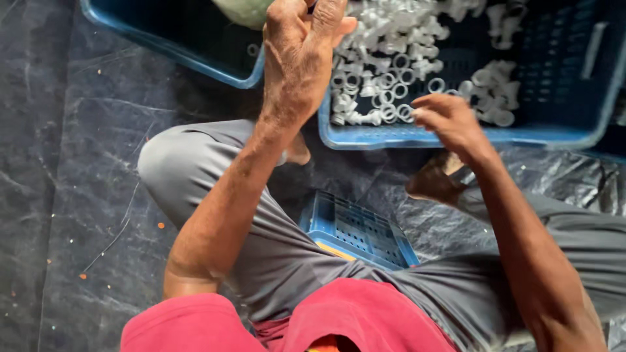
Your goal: The person sits on the floor and sorts small white plastic parts from a blue basket, picking them up one by one and placing them into a separate pile within the same basket.
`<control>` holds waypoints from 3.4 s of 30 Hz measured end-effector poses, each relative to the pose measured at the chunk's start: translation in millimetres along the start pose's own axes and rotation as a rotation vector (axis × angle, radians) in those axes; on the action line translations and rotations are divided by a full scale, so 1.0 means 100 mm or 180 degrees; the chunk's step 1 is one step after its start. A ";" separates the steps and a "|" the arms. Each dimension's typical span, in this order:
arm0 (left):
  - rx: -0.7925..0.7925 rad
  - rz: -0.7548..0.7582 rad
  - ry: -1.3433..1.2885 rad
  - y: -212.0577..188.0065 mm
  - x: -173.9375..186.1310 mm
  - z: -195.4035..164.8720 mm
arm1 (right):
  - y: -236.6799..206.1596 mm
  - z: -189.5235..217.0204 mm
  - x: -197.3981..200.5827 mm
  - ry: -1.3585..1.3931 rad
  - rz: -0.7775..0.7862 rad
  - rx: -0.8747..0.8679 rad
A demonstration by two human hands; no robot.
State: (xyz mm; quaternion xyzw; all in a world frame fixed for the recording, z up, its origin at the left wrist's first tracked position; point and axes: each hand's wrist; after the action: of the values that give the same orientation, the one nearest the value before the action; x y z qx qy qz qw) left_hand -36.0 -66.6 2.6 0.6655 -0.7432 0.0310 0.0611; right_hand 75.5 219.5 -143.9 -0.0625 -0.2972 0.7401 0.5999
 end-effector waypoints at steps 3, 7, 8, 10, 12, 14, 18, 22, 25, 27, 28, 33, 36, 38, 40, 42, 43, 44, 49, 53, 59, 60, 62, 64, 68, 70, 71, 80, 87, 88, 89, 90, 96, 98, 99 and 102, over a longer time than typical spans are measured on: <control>0.0101 -0.0067 -0.0268 0.01 0.17 -0.02 | 0.66 -0.15 -0.41 -0.1080 0.0538 0.0330; 0.0068 -0.0163 -0.0806 0.08 0.38 -0.03 | 1.51 -0.27 -0.99 -0.2348 0.0941 0.1357; 0.0081 -0.0214 -0.0889 0.10 0.43 -0.03 | 1.68 -0.29 -1.14 -0.2493 0.1067 0.1262; 0.0111 -0.0230 -0.0968 0.13 0.50 -0.03 | 1.90 -0.32 -1.41 -0.2919 0.1220 0.0984; 0.0190 -0.0232 -0.1071 0.15 0.54 -0.03 | 2.01 -0.37 -1.63 -0.3474 0.1261 0.0592; 0.0248 -0.0224 -0.1150 0.17 0.56 -0.02 | 2.03 -0.39 -1.77 -0.3832 0.1220 0.0888; 0.0289 -0.0262 -0.0951 0.18 0.56 -0.01 | 2.01 -0.36 -1.78 -0.2993 0.0835 0.0186; 0.0544 -0.0165 -0.0187 0.13 0.51 -0.06 | 1.78 -0.28 -1.38 -0.2085 0.0626 0.0619; 0.0356 -0.0060 0.0345 0.04 0.41 -0.06 | 1.43 -0.09 -0.98 -0.0915 0.0566 0.0571; -0.0362 0.0120 0.0905 -0.04 0.30 -0.02 | 0.98 0.16 -0.68 0.0264 0.0834 -0.0228; -0.0951 0.0242 0.1334 -0.08 0.22 0.00 | 0.75 0.32 -0.56 0.0821 0.0997 -0.0105; -0.1600 0.1016 0.1554 -0.48 -0.21 0.05 | -0.47 1.10 -0.25 0.2293 0.1225 0.0568; -0.1427 0.1055 0.1603 -0.66 -0.44 0.02 | -0.89 1.28 -0.28 0.2597 0.0815 0.0716; -0.1462 0.0895 0.1667 -0.73 -0.56 0.01 | -1.05 1.29 -0.33 0.2636 0.0393 0.0805; -0.1686 0.0883 0.1577 -0.80 -0.66 -0.02 | -1.15 1.24 -0.37 0.2569 -0.0017 0.0897; -0.1717 0.0814 0.1531 -0.86 -0.75 -0.05 | -1.22 1.17 -0.39 0.2524 -0.0159 0.1008; -0.1641 0.0745 0.1530 -0.88 -0.79 -0.08 | -1.24 1.13 -0.39 0.2497 -0.0210 0.1054; -0.1564 0.0674 0.1528 -0.89 -0.81 -0.10 | -1.25 1.09 -0.39 0.2554 -0.0282 0.0982; -0.2279 0.0422 0.1964 -0.82 -0.91 -0.25 | -1.22 0.88 -0.26 0.3091 -0.0037 0.0598; -0.2407 0.0586 0.2073 -0.78 -1.00 -0.29 | -1.18 0.83 -0.18 0.3211 -0.0078 0.0652; -0.1121 0.0620 0.1864 -0.75 -1.03 -0.24 | -1.34 1.07 -0.14 0.1339 -0.0984 0.1738; -0.1170 0.0612 0.1839 -0.74 -1.01 -0.24 | -1.38 1.12 -0.12 0.0825 -0.1192 0.2123; -0.1271 0.0554 0.1808 -0.72 -0.96 -0.22 | -1.39 1.23 -0.06 0.0774 -0.1295 0.2521; -0.1334 0.0506 0.2001 -0.73 -0.94 -0.21 | -1.37 1.31 -0.01 0.1725 -0.1101 0.2486; -0.1862 0.0589 0.2269 -0.76 -0.95 -0.19 | -1.38 1.41 0.00 0.0376 -0.1248 0.1779; -0.2034 0.0559 0.2365 -0.75 -0.94 -0.17 | -1.43 1.40 -0.03 -0.0059 -0.0930 0.2542; -0.2114 0.0504 0.2430 -0.73 -0.93 -0.16 | -1.47 1.38 -0.04 -0.0183 -0.1290 0.2590; -0.2014 0.0434 0.2530 -0.70 -0.88 -0.13 | -1.30 1.06 0.06 0.0242 -0.1990 0.2263; -0.1825 0.0843 0.2275 -0.82 -0.90 -0.14 | -1.14 1.03 -0.03 0.1568 -0.0737 0.0943; -0.1845 0.0935 0.2222 -0.84 -0.92 -0.14 | -1.12 1.00 -0.05 0.2105 -0.0403 0.0647; -0.1875 0.1034 0.2162 -0.85 -0.94 -0.15 | -1.10 0.95 -0.07 0.2517 -0.0180 0.0525; -0.1978 0.1209 0.2245 -0.86 -0.97 -0.16 | -1.09 0.88 -0.07 0.2927 0.0043 0.0426; -0.1319 0.0959 0.1522 -0.74 -0.96 -0.29 | -1.25 0.38 0.68 0.1398 -0.0591 0.0277; -0.1292 0.0800 0.1551 -0.65 -0.93 -0.34 | -1.39 0.28 1.16 0.1600 -0.1903 0.0101; -0.1156 0.0774 0.1608 -0.61 -0.92 -0.37 | -1.46 0.24 1.35 0.2181 -0.2431 0.0677; -0.0625 0.0853 0.1510 -0.56 -0.94 -0.41 | -1.62 0.05 1.84 0.4525 -0.3066 0.0385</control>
State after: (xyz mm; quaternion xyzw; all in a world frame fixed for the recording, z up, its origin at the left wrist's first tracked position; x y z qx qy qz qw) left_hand 31.7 25.5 28.8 0.5264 -0.7890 0.1214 0.2927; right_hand 161.2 404.6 -7.5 -0.3462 0.1948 0.2046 0.8946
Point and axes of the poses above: each hand's wrist, its own y-axis towards the middle knuckle, its own x-axis out of the back of the hand, z = x × y, and after that the axes turned 1 degree about x, right-handed
